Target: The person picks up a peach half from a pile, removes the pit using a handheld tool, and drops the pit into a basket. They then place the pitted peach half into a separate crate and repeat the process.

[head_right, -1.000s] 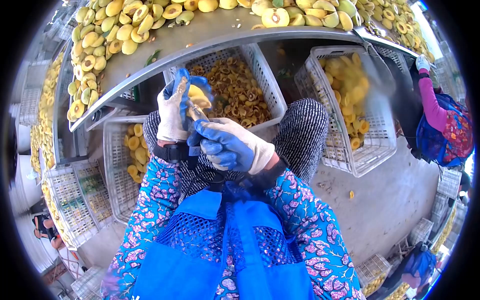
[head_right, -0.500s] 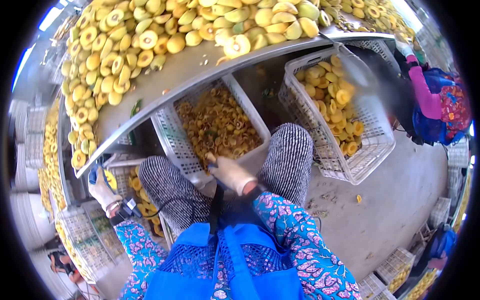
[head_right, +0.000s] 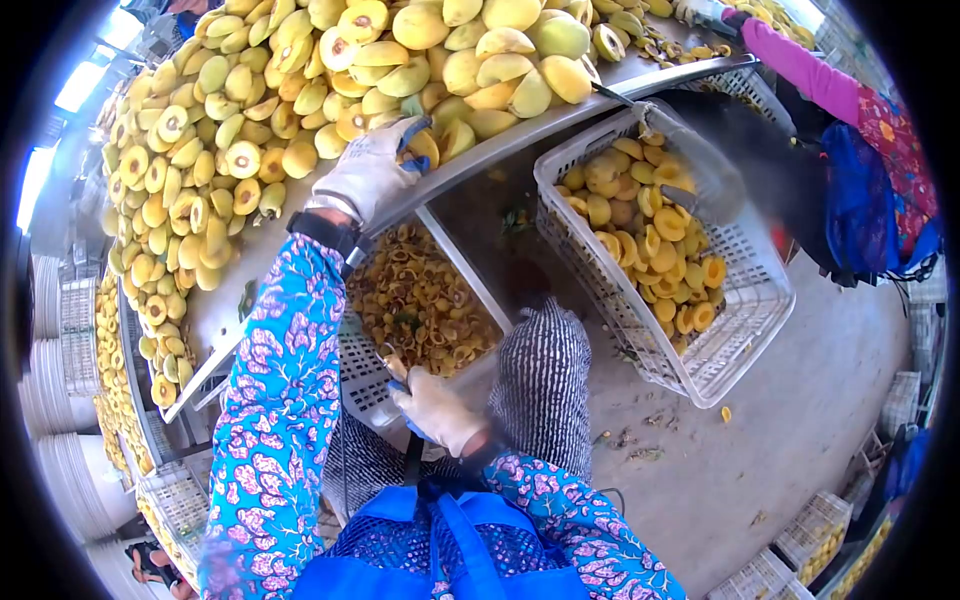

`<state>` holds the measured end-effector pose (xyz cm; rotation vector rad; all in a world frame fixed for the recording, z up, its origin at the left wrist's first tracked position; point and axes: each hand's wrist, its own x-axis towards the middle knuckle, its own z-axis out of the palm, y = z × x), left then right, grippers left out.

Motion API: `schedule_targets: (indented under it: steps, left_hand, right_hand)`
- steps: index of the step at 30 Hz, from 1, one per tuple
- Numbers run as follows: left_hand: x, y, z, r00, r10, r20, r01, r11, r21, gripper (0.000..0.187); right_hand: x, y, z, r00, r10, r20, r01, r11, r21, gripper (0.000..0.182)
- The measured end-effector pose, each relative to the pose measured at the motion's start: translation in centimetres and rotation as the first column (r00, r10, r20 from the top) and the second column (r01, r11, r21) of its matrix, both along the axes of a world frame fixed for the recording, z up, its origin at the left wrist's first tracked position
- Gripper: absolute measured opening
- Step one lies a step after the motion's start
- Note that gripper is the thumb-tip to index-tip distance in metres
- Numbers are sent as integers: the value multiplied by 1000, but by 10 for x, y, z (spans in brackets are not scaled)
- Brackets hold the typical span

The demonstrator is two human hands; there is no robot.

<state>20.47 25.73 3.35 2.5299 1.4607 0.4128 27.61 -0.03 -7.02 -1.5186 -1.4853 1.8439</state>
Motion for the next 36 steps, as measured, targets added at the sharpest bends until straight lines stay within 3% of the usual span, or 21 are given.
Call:
schedule_targets:
  steps: [4, 8, 9, 11, 12, 13, 15, 17, 19, 20, 21, 23, 24, 25, 28, 30, 31, 32, 33, 34, 36]
  left_hand:
    - [5, 4, 8, 961, -13, -278, -24, 991, -129, 50]
    - [-34, -7, 2, 976, 216, 37, -207, 963, -172, 48]
    - [-44, -20, 4, 965, 221, 138, -227, 974, 25, 44]
    - [-70, -33, 11, 673, 441, 593, -262, 893, -367, 40]
    - [-82, -45, 20, 531, 519, 670, -240, 850, -469, 40]
    - [-96, -65, 23, 183, 484, 855, 33, 867, -498, 39]
    - [-120, -107, 28, -122, 628, 768, 156, 777, -610, 37]
    - [-127, -147, 14, -435, 606, 666, 341, 795, -501, 35]
    - [-123, -178, 1, -689, 554, 467, 349, 819, -455, 36]
    - [-123, -191, -6, -758, 538, 368, 371, 820, -435, 35]
    - [-123, -207, -12, -760, 567, 318, 437, 808, -395, 37]
    - [-115, -224, -20, -717, 541, 440, 311, 813, -492, 42]
    - [-108, -230, -19, -652, 524, 548, 128, 788, -602, 45]
    - [-111, -236, -25, -665, 540, 516, 220, 802, -555, 43]
    - [-109, -250, -31, -527, 487, 697, 154, 861, -485, 44]
    - [-109, -255, -29, -622, 444, 645, 205, 887, -413, 43]
    - [-110, -258, -25, -286, 379, 880, -78, 906, -416, 41]
    - [-111, -262, -21, 127, 342, 931, -332, 899, -285, 41]
    - [-112, -266, -19, 519, 344, 783, -494, 868, -53, 41]
    - [-111, -266, -25, 338, 337, 879, -479, 865, -148, 43]
    - [-114, -266, -32, 196, 345, 918, -335, 903, -268, 37]
  right_hand:
    - [-5, -3, -10, 1000, 9, -12, -8, 1000, 22, 46]
    - [-7, -8, -21, 998, -54, 19, 50, 986, 158, 37]
    - [-8, -7, -26, 993, -102, -57, 106, 991, 80, 33]
    - [-6, -12, -35, 959, -212, -188, 192, 974, -116, 25]
    - [1, -8, -1, 926, -304, -226, 231, 926, -299, 18]
    - [3, -4, 27, 886, -409, -218, 293, 859, -419, 17]
    - [1, -2, 17, 849, -430, -307, 304, 873, -381, 17]
    - [0, 3, 30, 861, -388, -328, 302, 910, -283, 18]
    - [-1, 7, 64, 941, -302, -155, 287, 951, -110, 21]
    - [-3, 6, 37, 976, -185, -112, 211, 930, 302, 28]
    - [-7, 8, 73, 970, -207, -130, 220, 971, 96, 31]
    - [-17, 7, 107, 981, -165, -103, 160, 986, -56, 34]
    - [-23, 2, 105, 991, -115, -66, 119, 991, 62, 35]
    - [-28, -2, 101, 997, -70, -25, 73, 980, 184, 35]
    - [-40, -10, 108, 989, 10, 149, -69, 915, 397, 32]
    - [-43, -15, 104, 984, 10, 178, -90, 890, 448, 29]
    - [-43, -16, 105, 984, 19, 175, -97, 889, 448, 29]
    - [-44, -16, 105, 985, 32, 171, -107, 886, 451, 29]
    - [-45, -17, 105, 983, 45, 179, -121, 890, 440, 29]
    - [-46, -19, 106, 981, 59, 187, -135, 893, 428, 30]
    - [-46, -22, 102, 976, 85, 199, -166, 887, 432, 30]
